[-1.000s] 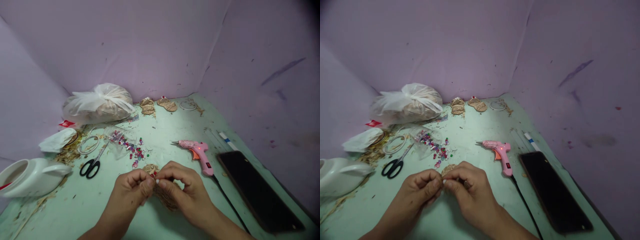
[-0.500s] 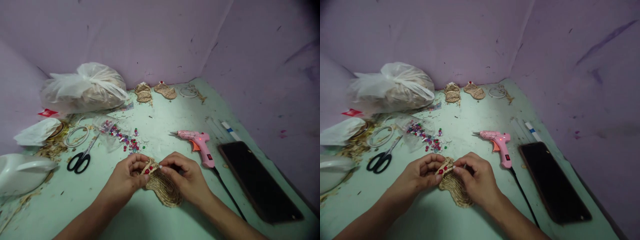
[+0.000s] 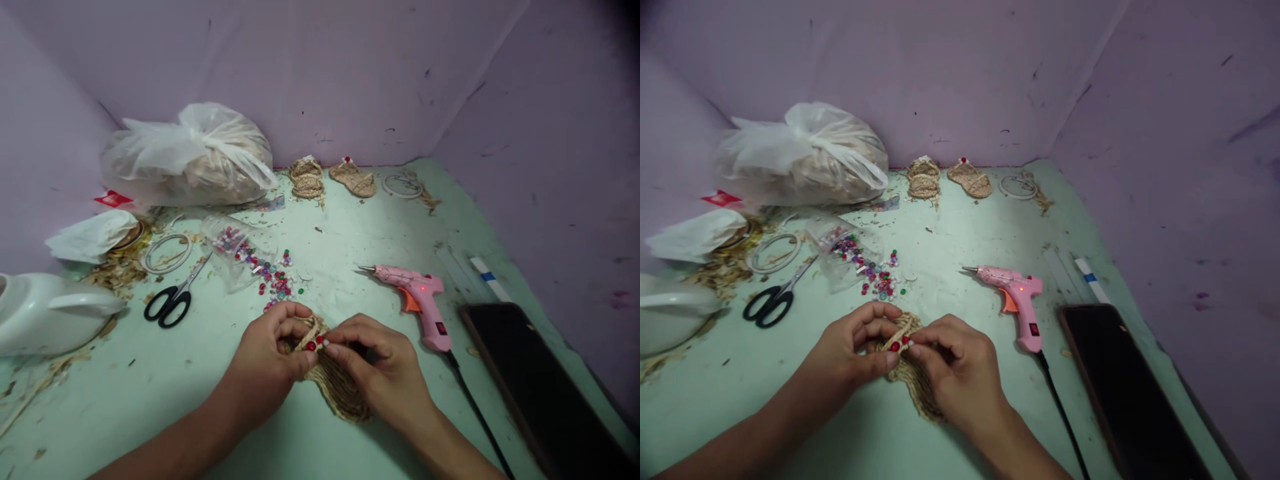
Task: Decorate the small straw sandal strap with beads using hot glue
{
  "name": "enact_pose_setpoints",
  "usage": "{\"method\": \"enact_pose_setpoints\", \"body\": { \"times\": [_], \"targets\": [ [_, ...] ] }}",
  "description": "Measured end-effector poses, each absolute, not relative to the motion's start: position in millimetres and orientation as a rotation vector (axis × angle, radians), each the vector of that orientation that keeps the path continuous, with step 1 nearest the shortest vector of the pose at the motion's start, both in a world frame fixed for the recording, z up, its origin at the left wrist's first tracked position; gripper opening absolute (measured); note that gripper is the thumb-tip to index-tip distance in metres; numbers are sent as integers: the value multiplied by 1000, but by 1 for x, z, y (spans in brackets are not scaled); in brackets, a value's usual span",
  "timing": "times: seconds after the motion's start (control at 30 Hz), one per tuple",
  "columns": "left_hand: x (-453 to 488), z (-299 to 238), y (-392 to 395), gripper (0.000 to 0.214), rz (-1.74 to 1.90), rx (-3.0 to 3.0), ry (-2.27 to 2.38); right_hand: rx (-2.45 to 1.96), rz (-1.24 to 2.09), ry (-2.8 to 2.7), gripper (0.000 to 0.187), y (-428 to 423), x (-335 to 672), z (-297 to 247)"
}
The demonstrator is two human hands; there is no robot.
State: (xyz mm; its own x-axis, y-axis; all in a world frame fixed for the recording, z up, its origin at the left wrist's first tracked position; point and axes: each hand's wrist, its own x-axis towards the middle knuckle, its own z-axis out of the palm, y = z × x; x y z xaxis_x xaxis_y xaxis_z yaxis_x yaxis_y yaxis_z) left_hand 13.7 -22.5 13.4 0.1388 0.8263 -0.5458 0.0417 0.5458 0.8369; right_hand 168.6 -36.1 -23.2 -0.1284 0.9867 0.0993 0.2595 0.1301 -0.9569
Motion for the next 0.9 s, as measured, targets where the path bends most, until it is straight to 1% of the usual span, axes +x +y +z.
{"method": "enact_pose_setpoints", "body": {
  "times": [0.43, 0.6, 0.9],
  "targets": [
    [11, 15, -24, 34, 627, 899, 1317, -1381, 1052, -1574, 5, -36, 170, -23],
    [11, 11, -23, 34, 641, 881, 1298, -1288, 1001, -1650, 8, -37, 172, -23],
    [11, 12, -21, 35, 650, 824, 1289, -1245, 917, -1651, 12, -37, 175, -21]
  ]
}}
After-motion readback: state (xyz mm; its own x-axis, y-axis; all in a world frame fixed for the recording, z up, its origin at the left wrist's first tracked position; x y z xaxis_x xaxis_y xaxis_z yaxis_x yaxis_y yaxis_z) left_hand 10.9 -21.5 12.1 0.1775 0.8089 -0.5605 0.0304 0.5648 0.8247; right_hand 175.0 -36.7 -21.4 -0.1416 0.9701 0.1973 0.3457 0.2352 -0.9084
